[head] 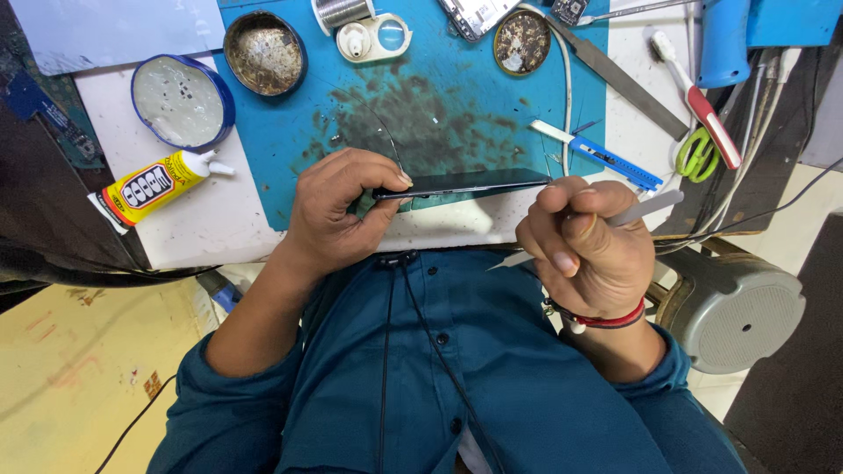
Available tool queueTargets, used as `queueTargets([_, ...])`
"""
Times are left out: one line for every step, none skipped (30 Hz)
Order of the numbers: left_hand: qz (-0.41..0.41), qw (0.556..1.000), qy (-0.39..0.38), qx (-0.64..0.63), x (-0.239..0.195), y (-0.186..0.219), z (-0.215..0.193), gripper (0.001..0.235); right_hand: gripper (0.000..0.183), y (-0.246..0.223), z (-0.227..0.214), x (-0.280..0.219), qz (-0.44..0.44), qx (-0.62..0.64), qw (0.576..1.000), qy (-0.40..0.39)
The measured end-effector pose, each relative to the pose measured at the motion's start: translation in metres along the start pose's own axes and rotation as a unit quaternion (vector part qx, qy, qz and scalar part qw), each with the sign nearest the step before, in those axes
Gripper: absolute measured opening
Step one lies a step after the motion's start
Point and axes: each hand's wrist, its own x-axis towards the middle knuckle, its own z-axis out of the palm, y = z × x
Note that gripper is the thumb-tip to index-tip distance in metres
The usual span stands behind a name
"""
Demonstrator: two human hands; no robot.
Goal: The person uses tweezers to carefully manipulate and remove small components from the interior of a disassembled smartphone. They work on the battery area and circuit board, picking at adhesive or connectors while the phone rests on a blue workbench mat.
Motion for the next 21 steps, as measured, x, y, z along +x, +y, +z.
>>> queueTargets([0.001,1.0,0.002,0.0,0.0,0.0,0.0,0.023,0.02,0.0,0.0,0.0,0.001,0.0,1.0,-0.005])
queueTargets([0.001,1.0,0.004,0.0,0.0,0.0,0.001,0.023,0.02,0.001,0.001,0.0,0.001,0.001,1.0,-0.01])
queueTargets([0.002,1.0,0.007,0.0,0.001,0.0,0.001,0.022,0.02,0.001,0.001,0.0,0.002,-0.001,1.0,-0.013])
queueTargets([0.002,1.0,0.007,0.0,0.001,0.0,0.001,0.022,0.02,0.001,0.002,0.0,0.002,-0.001,1.0,-0.018])
queueTargets([0.003,1.0,0.008,-0.001,0.001,0.001,0.001,0.022,0.02,0.002,0.002,0.0,0.003,-0.001,1.0,-0.023])
queueTargets([0.003,1.0,0.009,-0.001,0.001,0.001,0.001,0.022,0.02,0.002,0.003,0.001,0.004,0.002,1.0,-0.029])
queueTargets([0.003,1.0,0.008,0.0,0.001,0.001,0.001,0.022,0.02,0.003,0.003,0.001,0.004,0.004,0.999,-0.033])
queueTargets([0.003,1.0,0.007,0.001,0.002,0.002,0.0,0.022,0.02,0.003,0.004,0.002,0.002,0.004,0.999,-0.037])
queueTargets([0.003,1.0,0.007,0.002,0.002,0.002,0.0,0.022,0.019,0.004,0.005,0.001,-0.001,0.003,0.999,-0.038])
queueTargets([0.004,1.0,0.008,0.002,0.002,0.003,0.0,0.022,0.019,0.005,0.006,0.001,-0.004,0.003,0.999,-0.04])
queueTargets([0.003,1.0,0.008,0.002,0.003,0.004,0.0,0.022,0.017,0.004,0.008,0.0,-0.006,0.002,1.0,-0.027])
queueTargets([0.003,1.0,0.009,0.002,0.003,0.004,0.0,0.022,0.015,0.004,0.01,-0.001,-0.008,0.002,1.0,-0.015])
queueTargets([0.003,1.0,0.007,0.003,0.003,0.004,-0.001,0.023,0.014,0.004,0.011,-0.001,-0.009,0.003,1.0,-0.002])
queueTargets([0.003,1.0,0.005,0.005,0.003,0.004,-0.001,0.024,0.012,0.002,0.012,0.0,-0.017,-0.01,1.0,0.004])
queueTargets([0.001,1.0,0.003,0.008,0.002,0.004,-0.002,0.024,0.011,-0.001,0.014,0.0,-0.023,-0.022,0.999,0.009])
queueTargets([0.002,1.0,0.002,0.004,0.002,0.004,-0.002,0.025,0.01,-0.003,0.017,0.0,-0.03,-0.033,0.999,0.014])
queueTargets([0.003,1.0,0.002,0.001,0.001,0.003,-0.002,0.026,0.009,-0.006,0.021,0.001,-0.049,-0.113,0.992,0.04])
queueTargets([0.004,1.0,0.001,-0.002,0.0,0.003,-0.003,0.026,0.009,-0.008,0.026,0.0,-0.069,-0.193,0.977,0.064])
queueTargets([0.006,1.0,0.001,-0.003,0.0,0.003,-0.003,0.027,0.01,-0.009,0.031,0.002,-0.083,-0.273,0.956,0.069])
queueTargets([0.008,1.0,0.001,-0.005,0.0,0.003,-0.003,0.028,0.011,-0.01,0.037,0.004,-0.096,-0.35,0.929,0.077])
queueTargets([0.01,1.0,0.001,-0.008,0.0,0.003,-0.003,0.028,0.014,-0.014,0.042,0.008,-0.102,-0.428,0.896,0.066])
